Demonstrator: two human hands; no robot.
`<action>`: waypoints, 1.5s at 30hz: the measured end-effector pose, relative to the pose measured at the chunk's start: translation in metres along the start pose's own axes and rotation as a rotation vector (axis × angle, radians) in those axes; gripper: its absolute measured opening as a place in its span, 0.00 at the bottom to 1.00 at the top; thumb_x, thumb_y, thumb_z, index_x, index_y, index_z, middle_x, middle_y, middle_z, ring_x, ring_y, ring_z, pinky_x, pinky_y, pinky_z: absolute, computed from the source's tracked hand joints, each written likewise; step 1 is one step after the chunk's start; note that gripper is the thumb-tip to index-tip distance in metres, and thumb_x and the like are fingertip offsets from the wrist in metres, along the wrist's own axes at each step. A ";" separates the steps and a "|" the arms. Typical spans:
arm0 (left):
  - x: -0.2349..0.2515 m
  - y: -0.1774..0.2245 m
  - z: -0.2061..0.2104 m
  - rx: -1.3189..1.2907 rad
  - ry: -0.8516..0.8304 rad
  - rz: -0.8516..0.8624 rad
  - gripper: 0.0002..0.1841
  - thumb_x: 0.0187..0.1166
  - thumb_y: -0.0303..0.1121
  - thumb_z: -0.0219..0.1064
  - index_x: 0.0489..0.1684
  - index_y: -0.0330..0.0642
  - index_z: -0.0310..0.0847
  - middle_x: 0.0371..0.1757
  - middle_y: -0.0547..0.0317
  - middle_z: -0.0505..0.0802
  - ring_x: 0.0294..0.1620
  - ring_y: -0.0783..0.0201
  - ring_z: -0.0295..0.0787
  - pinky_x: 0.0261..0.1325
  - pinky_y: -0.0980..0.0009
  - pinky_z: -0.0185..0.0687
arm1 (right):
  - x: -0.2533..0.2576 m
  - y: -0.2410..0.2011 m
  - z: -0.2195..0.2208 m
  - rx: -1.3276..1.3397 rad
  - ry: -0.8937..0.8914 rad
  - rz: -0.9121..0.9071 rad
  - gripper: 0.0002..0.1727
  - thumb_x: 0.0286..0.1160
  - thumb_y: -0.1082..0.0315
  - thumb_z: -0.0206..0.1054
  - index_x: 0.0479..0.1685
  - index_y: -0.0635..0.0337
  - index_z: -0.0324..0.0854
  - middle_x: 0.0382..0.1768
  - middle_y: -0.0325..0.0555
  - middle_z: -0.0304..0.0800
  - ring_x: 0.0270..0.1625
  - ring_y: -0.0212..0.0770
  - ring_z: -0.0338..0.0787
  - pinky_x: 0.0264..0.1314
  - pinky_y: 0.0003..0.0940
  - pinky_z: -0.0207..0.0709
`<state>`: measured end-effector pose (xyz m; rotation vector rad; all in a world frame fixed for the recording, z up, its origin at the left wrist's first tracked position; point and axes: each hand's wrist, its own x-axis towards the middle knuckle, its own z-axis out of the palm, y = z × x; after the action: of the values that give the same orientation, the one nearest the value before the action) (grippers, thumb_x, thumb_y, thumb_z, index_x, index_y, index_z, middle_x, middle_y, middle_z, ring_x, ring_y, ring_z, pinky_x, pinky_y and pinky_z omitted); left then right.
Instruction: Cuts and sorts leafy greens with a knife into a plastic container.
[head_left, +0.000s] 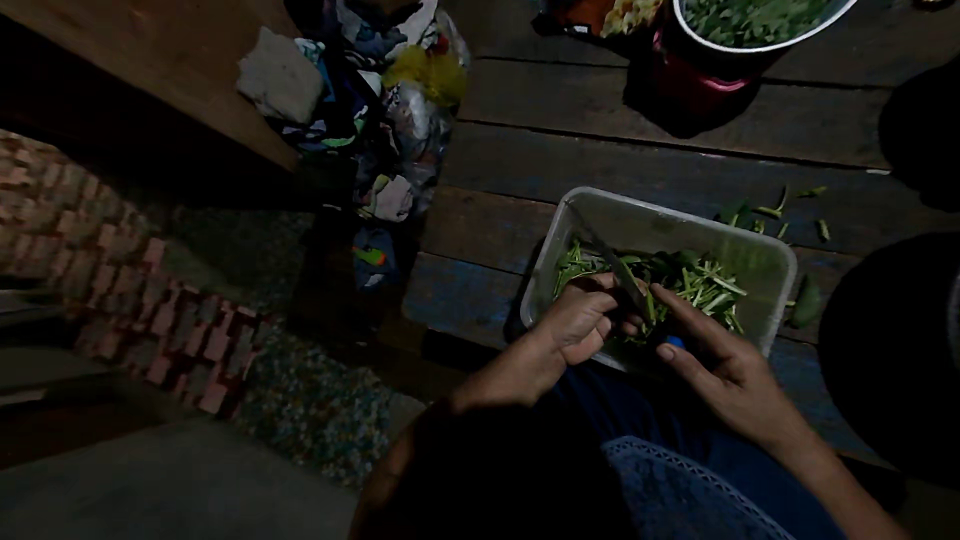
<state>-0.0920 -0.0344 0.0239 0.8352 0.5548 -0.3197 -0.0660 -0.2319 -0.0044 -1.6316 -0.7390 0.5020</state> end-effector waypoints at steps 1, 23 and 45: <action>-0.001 0.001 0.000 0.024 0.004 -0.002 0.11 0.86 0.17 0.51 0.43 0.35 0.81 0.30 0.59 0.89 0.24 0.73 0.85 0.29 0.81 0.83 | 0.000 0.001 0.000 0.007 0.003 -0.003 0.32 0.86 0.60 0.60 0.87 0.62 0.63 0.67 0.43 0.87 0.62 0.28 0.88 0.66 0.24 0.82; 0.056 0.085 0.006 1.721 -0.129 0.157 0.11 0.85 0.24 0.61 0.54 0.30 0.88 0.54 0.42 0.92 0.57 0.52 0.89 0.67 0.54 0.81 | -0.017 0.001 -0.033 -0.150 0.195 0.414 0.33 0.84 0.51 0.56 0.85 0.59 0.68 0.53 0.39 0.90 0.42 0.19 0.85 0.45 0.20 0.81; 0.055 0.032 -0.010 1.790 -0.063 -0.021 0.14 0.82 0.28 0.64 0.59 0.31 0.85 0.59 0.35 0.89 0.63 0.39 0.86 0.66 0.39 0.80 | -0.020 0.011 -0.030 -0.005 0.194 0.241 0.35 0.83 0.55 0.60 0.89 0.55 0.62 0.51 0.37 0.90 0.46 0.22 0.88 0.49 0.19 0.83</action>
<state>-0.0350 -0.0093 0.0065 2.5160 0.0724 -0.8804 -0.0577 -0.2684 -0.0106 -1.7558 -0.4021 0.5035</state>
